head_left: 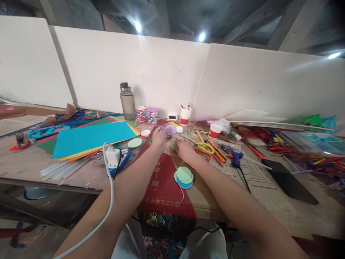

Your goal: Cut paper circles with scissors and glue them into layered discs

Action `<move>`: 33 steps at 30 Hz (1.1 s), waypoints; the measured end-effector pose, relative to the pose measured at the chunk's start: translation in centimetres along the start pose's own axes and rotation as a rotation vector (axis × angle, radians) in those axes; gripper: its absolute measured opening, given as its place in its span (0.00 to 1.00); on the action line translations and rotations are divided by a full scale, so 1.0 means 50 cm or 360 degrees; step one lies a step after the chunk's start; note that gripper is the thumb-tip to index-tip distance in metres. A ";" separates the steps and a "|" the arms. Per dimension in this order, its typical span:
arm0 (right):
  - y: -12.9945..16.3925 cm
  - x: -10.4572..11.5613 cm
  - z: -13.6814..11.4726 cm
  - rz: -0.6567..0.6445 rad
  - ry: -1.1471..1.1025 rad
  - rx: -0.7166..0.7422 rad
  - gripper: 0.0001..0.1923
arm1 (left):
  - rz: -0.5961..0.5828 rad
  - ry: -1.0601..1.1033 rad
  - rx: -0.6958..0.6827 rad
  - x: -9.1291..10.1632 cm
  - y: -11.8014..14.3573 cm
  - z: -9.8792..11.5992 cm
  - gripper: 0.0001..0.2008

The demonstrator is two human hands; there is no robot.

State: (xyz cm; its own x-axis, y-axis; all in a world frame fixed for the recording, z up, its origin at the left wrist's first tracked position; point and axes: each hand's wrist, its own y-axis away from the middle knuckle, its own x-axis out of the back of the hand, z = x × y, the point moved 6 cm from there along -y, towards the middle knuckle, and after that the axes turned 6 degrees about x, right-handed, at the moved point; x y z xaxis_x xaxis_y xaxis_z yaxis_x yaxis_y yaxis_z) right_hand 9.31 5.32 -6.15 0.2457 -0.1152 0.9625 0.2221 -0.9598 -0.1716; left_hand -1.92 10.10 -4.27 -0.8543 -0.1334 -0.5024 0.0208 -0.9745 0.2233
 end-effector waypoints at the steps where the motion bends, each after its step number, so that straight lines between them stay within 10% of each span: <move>1: -0.001 0.001 0.000 -0.0005 -0.0004 -0.0015 0.22 | -0.0006 -0.0003 -0.0003 -0.001 0.001 0.000 0.11; 5: -0.007 0.017 0.016 0.0108 -0.0241 -0.0028 0.28 | 0.0013 -0.0030 -0.0041 0.000 0.004 0.004 0.11; 11: -0.005 0.046 0.081 0.0487 -0.1141 -0.0171 0.09 | 0.0020 -0.0282 -0.0147 0.000 0.006 0.003 0.09; 15: 0.002 0.056 0.109 0.0712 -0.1709 -0.0307 0.18 | -0.0299 -0.0384 0.0087 -0.029 0.017 -0.034 0.08; 19: 0.009 0.068 0.119 0.0882 -0.1595 -0.0297 0.20 | -0.0677 -0.0349 0.0207 -0.063 0.032 -0.059 0.11; 33: 0.017 0.085 0.082 0.0775 -0.1783 -0.0046 0.16 | -0.0533 0.0042 0.0128 -0.046 0.008 -0.030 0.18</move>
State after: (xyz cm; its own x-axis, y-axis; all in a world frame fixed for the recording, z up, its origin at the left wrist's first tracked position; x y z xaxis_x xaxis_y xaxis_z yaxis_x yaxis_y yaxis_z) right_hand 14.42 5.05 -3.06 0.9775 -0.1938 0.0831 -0.1377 -0.8849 -0.4450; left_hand 0.84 9.74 -4.27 -0.7932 0.1859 -0.5799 -0.3003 -0.9479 0.1069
